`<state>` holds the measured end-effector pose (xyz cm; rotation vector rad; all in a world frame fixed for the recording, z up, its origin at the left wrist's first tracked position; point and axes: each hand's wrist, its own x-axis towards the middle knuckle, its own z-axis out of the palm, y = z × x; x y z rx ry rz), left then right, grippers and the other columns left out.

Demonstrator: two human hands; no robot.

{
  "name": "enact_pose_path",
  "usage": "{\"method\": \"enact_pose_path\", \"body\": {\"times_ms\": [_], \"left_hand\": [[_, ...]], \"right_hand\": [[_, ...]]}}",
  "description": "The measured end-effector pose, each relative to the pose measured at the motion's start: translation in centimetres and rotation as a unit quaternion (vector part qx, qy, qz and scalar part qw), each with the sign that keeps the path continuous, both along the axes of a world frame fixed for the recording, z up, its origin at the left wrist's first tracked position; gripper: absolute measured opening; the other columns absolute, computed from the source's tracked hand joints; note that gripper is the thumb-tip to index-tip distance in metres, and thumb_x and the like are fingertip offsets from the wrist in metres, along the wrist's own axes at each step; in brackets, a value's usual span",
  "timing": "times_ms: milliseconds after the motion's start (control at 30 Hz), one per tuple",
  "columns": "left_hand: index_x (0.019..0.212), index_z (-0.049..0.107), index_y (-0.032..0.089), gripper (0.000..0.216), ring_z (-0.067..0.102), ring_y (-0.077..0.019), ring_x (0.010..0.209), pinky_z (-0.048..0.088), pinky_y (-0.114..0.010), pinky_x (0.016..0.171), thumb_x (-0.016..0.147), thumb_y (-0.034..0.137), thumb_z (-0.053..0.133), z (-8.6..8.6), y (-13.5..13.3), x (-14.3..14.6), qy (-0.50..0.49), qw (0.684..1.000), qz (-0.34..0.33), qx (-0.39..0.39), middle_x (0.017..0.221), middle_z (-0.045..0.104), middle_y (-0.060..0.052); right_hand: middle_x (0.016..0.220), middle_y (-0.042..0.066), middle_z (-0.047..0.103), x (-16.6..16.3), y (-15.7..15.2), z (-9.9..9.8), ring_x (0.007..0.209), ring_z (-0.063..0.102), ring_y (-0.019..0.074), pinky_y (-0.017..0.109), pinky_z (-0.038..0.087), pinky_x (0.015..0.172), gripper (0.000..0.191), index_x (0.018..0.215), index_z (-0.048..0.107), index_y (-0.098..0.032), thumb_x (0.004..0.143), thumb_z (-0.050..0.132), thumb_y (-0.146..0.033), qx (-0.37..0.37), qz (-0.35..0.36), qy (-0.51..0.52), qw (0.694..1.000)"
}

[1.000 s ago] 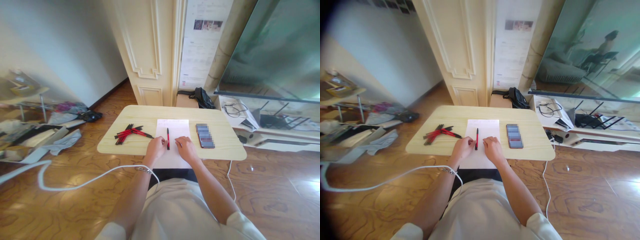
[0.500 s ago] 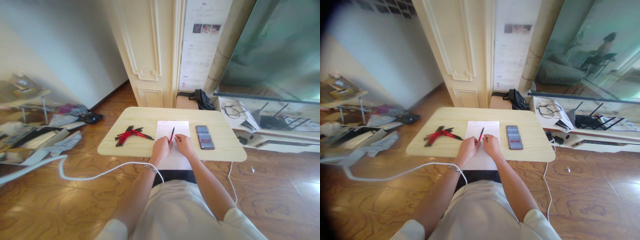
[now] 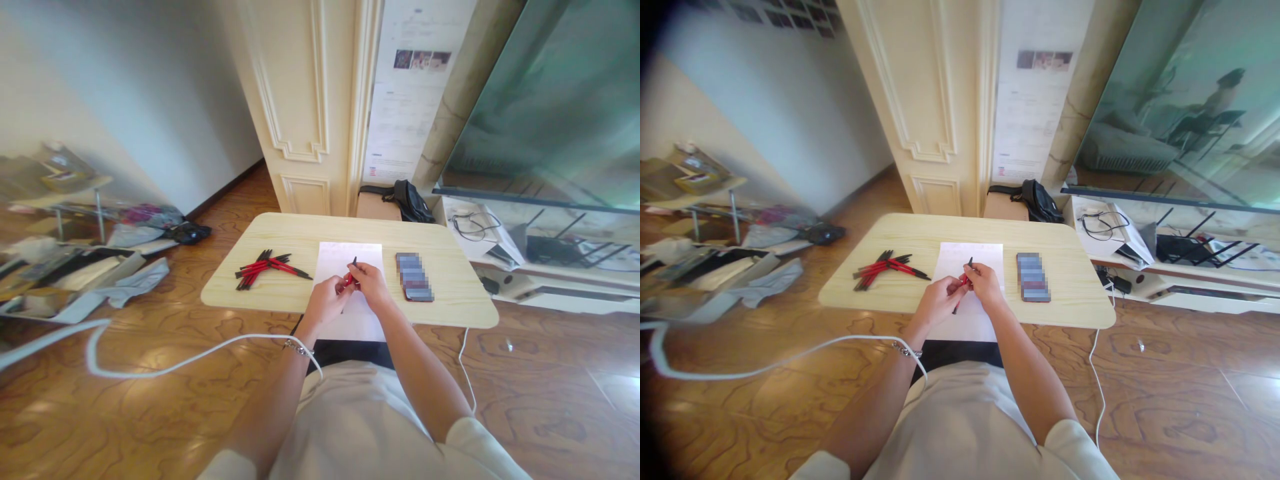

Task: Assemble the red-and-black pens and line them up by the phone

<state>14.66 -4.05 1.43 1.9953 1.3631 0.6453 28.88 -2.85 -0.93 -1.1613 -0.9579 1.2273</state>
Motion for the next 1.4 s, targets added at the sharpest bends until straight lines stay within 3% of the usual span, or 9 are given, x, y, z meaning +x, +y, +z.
{"method": "enact_pose_path", "body": {"times_ms": [233,400,633,767,867,1000,1200,1400], "left_hand": [[0.090,0.066,0.019,0.037,0.062,-0.0164,0.064,0.042,-0.025,0.060,0.086,0.050,0.046,-0.9,0.9,0.0,-0.053,0.999,-0.010,0.005,0.072,0.069,-0.003],[0.079,0.063,0.019,0.036,0.061,-0.0163,0.063,0.040,-0.025,0.057,0.085,0.052,0.047,-1.4,0.9,0.4,-0.087,0.996,0.004,0.002,0.070,0.067,-0.003],[0.083,0.060,0.019,0.033,0.058,-0.0145,0.052,0.038,-0.024,0.051,0.087,0.049,0.045,-1.9,-0.1,1.4,-0.160,0.985,0.004,-0.068,0.061,0.063,0.000],[0.068,0.058,0.019,0.035,0.054,-0.0129,0.048,0.036,-0.024,0.051,0.088,0.043,0.042,-1.7,-0.6,2.0,-0.173,0.984,0.010,-0.040,0.052,0.057,0.001],[0.063,0.055,0.019,0.034,0.051,-0.0116,0.046,0.035,-0.024,0.050,0.087,0.041,0.044,-1.9,-0.8,2.2,-0.216,0.974,0.012,-0.063,0.050,0.054,0.002],[0.065,0.054,0.018,0.031,0.047,-0.0097,0.044,0.032,-0.022,0.045,0.085,0.041,0.049,-2.5,-1.1,2.7,-0.321,0.937,0.014,-0.140,0.051,0.051,0.002],[0.063,0.045,0.017,0.033,0.038,-0.0054,0.038,0.024,-0.019,0.039,0.079,0.041,0.060,-2.4,-1.5,3.4,-0.483,0.832,0.017,-0.271,0.051,0.039,0.006],[0.069,0.045,0.016,0.031,0.034,-0.0028,0.039,0.020,-0.016,0.038,0.076,0.037,0.067,-1.8,-1.7,3.2,-0.553,0.744,-0.013,-0.375,0.054,0.039,0.006]], "right_hand": [[0.083,0.006,0.066,0.2,-0.3,0.8,0.063,0.056,0.0111,0.024,0.042,0.057,0.037,0.093,0.068,-0.016,0.070,0.068,-0.045,-0.018,0.018,0.055,0.998],[0.085,0.006,0.065,0.3,0.0,0.5,0.062,0.054,0.0107,0.023,0.040,0.053,0.038,0.095,0.069,-0.017,0.071,0.067,-0.046,-0.029,0.016,0.043,0.999],[0.070,0.004,0.064,-0.1,0.3,0.4,0.059,0.053,0.0123,0.023,0.037,0.049,0.035,0.077,0.066,-0.015,0.072,0.064,-0.050,-0.007,-0.060,-0.012,0.998],[0.065,0.003,0.063,-0.1,0.3,0.2,0.055,0.050,0.0114,0.024,0.037,0.050,0.030,0.073,0.066,-0.014,0.072,0.065,-0.044,0.005,-0.063,0.013,0.998],[0.062,0.002,0.062,-0.2,0.3,0.0,0.051,0.048,0.0105,0.025,0.036,0.050,0.027,0.070,0.065,-0.015,0.072,0.065,-0.041,0.013,-0.066,0.040,0.997],[0.061,0.002,0.059,-0.5,0.2,0.2,0.049,0.046,0.0103,0.026,0.033,0.047,0.025,0.068,0.063,-0.015,0.071,0.064,-0.039,0.004,-0.060,0.074,0.995],[0.059,0.000,0.057,-1.1,-0.3,0.7,0.044,0.042,0.0091,0.025,0.028,0.041,0.023,0.068,0.060,-0.015,0.071,0.064,-0.038,-0.026,-0.059,0.114,0.991],[0.060,-0.001,0.057,-0.9,-0.4,0.7,0.044,0.042,0.0092,0.024,0.029,0.041,0.023,0.070,0.059,-0.017,0.069,0.066,-0.039,-0.038,-0.048,0.156,0.986]]}}
